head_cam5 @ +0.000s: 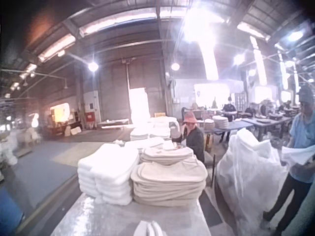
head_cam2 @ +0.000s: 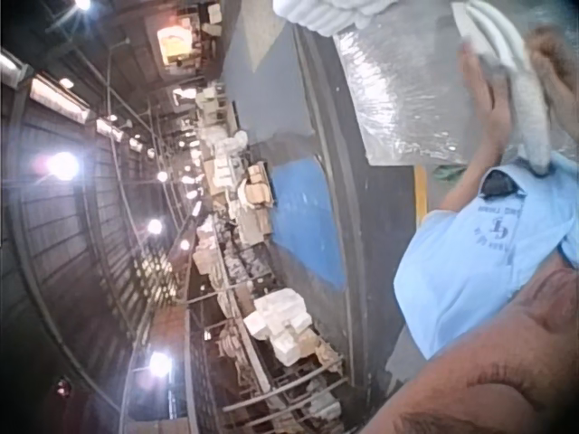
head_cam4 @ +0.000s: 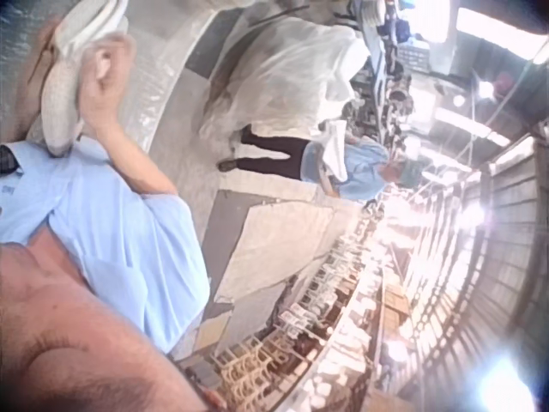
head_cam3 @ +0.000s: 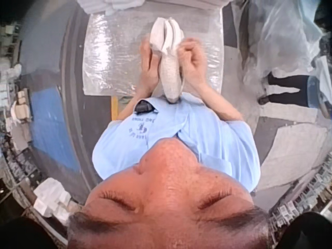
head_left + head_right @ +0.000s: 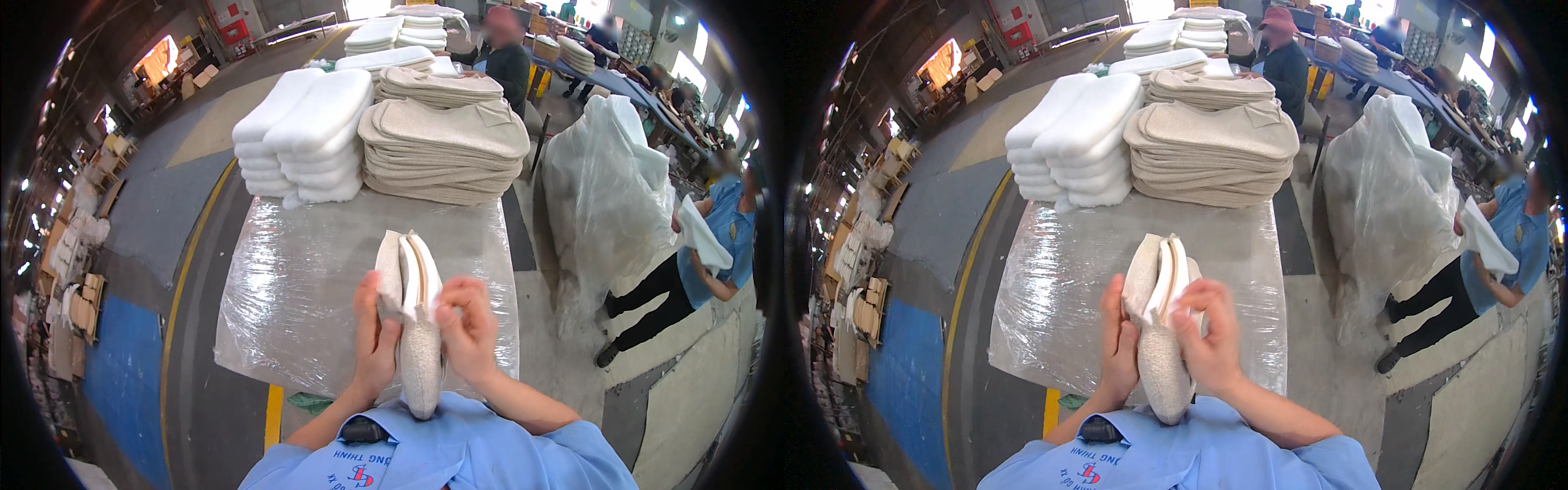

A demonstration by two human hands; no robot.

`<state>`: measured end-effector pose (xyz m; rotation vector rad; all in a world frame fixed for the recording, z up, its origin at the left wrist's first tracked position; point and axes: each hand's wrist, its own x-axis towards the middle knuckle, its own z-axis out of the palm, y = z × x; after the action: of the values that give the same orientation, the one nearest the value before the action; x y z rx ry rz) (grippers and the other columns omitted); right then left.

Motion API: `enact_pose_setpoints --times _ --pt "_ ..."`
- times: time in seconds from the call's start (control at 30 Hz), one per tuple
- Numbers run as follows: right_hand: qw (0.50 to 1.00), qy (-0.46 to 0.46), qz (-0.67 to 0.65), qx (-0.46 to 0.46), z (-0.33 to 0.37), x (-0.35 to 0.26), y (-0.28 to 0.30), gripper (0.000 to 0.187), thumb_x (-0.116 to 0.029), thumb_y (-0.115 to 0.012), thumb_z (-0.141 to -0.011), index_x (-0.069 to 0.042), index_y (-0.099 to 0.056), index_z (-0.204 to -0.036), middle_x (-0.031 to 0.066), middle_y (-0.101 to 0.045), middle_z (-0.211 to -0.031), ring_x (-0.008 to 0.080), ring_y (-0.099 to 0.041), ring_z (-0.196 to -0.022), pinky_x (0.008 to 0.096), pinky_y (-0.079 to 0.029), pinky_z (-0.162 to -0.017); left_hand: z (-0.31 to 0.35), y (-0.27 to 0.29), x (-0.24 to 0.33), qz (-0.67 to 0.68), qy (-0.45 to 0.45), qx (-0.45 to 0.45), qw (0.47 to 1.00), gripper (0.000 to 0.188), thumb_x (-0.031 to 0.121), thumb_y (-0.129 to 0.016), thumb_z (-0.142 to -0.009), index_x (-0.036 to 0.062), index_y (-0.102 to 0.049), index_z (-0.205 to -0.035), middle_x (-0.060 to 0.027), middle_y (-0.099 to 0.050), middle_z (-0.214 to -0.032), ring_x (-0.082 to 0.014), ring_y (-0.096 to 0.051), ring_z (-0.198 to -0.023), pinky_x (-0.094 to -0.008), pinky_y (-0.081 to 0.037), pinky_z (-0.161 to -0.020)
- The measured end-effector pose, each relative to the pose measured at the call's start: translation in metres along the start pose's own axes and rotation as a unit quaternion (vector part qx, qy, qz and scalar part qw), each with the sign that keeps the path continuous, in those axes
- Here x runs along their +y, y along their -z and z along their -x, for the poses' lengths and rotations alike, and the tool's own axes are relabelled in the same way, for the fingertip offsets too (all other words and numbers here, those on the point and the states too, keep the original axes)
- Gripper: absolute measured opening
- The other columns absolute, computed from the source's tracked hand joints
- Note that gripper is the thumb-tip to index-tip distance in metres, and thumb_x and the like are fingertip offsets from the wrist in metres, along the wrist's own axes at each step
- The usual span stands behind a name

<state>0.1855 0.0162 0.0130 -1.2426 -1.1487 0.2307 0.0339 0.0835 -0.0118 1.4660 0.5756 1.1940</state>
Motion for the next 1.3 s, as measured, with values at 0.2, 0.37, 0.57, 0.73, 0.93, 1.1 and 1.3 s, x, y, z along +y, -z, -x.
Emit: enact_pose_setpoints --times 0.2,0.37,0.57,0.73,0.93,1.1,1.3 --pt "0.776 -0.446 -0.441 0.069 0.045 0.118 -0.002 0.057 -0.046 -0.038 -0.117 -0.005 -0.048 -0.155 0.0117 -0.057 -0.145 0.0216 -0.056 -0.132 0.038 -0.045 -0.114 0.038 -0.025 -0.065 0.135 0.371 -0.092 0.914 0.078 0.057 -0.031 -0.115 0.0072 -0.013 -0.171 -0.0196 -0.024 -0.172 -0.0321 -0.029 -0.156 -0.0421 -0.025 -0.129" --pt "0.929 -0.204 -0.309 -0.009 0.026 0.105 -0.018 0.067 -0.045 -0.04 -0.116 -0.003 -0.03 -0.166 0.0138 -0.05 -0.154 0.0244 -0.049 -0.141 0.0362 -0.034 -0.123 0.034 -0.001 -0.112 -0.011 0.107 -0.257 0.96 0.07 0.05 -0.047 -0.112 0.0056 -0.035 -0.164 -0.017 -0.04 -0.163 -0.029 -0.04 -0.15 -0.0417 -0.034 -0.125" --pt "0.899 -0.124 -0.414 0.075 -0.024 0.048 -0.03 0.07 -0.037 -0.049 -0.112 -0.002 -0.025 -0.168 0.0176 -0.039 -0.163 0.0266 -0.039 -0.149 0.0404 -0.027 -0.126 -0.047 0.0 -0.052 0.198 0.255 -0.145 0.935 0.071 0.045 -0.058 -0.109 0.0073 -0.034 -0.165 -0.0124 -0.043 -0.161 -0.0237 -0.044 -0.148 -0.0397 -0.038 -0.123" --pt "0.94 -0.108 -0.323 0.001 -0.024 0.061 -0.029 0.066 -0.034 -0.047 -0.114 0.001 -0.028 -0.165 0.0175 -0.042 -0.164 0.0266 -0.04 -0.15 0.0396 -0.03 -0.125 -0.047 -0.016 -0.052 0.219 0.158 -0.121 0.955 0.072 0.041 -0.06 -0.109 0.0112 -0.031 -0.167 -0.008 -0.045 -0.159 -0.0186 -0.046 -0.145 -0.0372 -0.042 -0.12" --pt "0.943 -0.101 -0.317 -0.002 -0.031 0.059 -0.031 0.063 -0.033 -0.048 -0.114 0.002 -0.032 -0.164 0.0174 -0.045 -0.162 0.0256 -0.041 -0.149 0.0381 -0.03 -0.125 -0.055 -0.013 -0.066 0.247 0.178 -0.107 0.947 0.067 0.04 -0.055 -0.112 0.0158 -0.029 -0.169 -0.0027 -0.047 -0.155 -0.0165 -0.048 -0.14 -0.0342 -0.04 -0.12" --pt "0.948 -0.084 -0.305 0.017 -0.037 0.058 -0.03 0.062 -0.034 -0.051 -0.113 0.002 -0.035 -0.161 0.0163 -0.049 -0.158 0.0246 -0.045 -0.146 0.0367 -0.034 -0.122 -0.066 -0.019 -0.052 0.197 0.171 -0.117 0.958 0.065 0.04 -0.046 -0.114 0.0121 -0.027 -0.17 -0.0048 -0.041 -0.164 -0.0194 -0.042 -0.148 -0.0354 -0.036 -0.124" --pt "0.826 -0.228 -0.505 0.102 0.0 0.114 -0.006 0.058 -0.041 -0.045 -0.113 -0.004 -0.045 -0.158 0.0125 -0.052 -0.159 0.0279 -0.051 -0.144 0.0425 -0.043 -0.119 -0.072 -0.074 -0.011 -0.246 -0.067 -0.186 0.949 0.065 0.043 -0.038 -0.114 0.0131 -0.027 -0.17 -0.014 -0.022 -0.178 -0.0362 -0.022 -0.162 -0.0464 -0.013 -0.133"
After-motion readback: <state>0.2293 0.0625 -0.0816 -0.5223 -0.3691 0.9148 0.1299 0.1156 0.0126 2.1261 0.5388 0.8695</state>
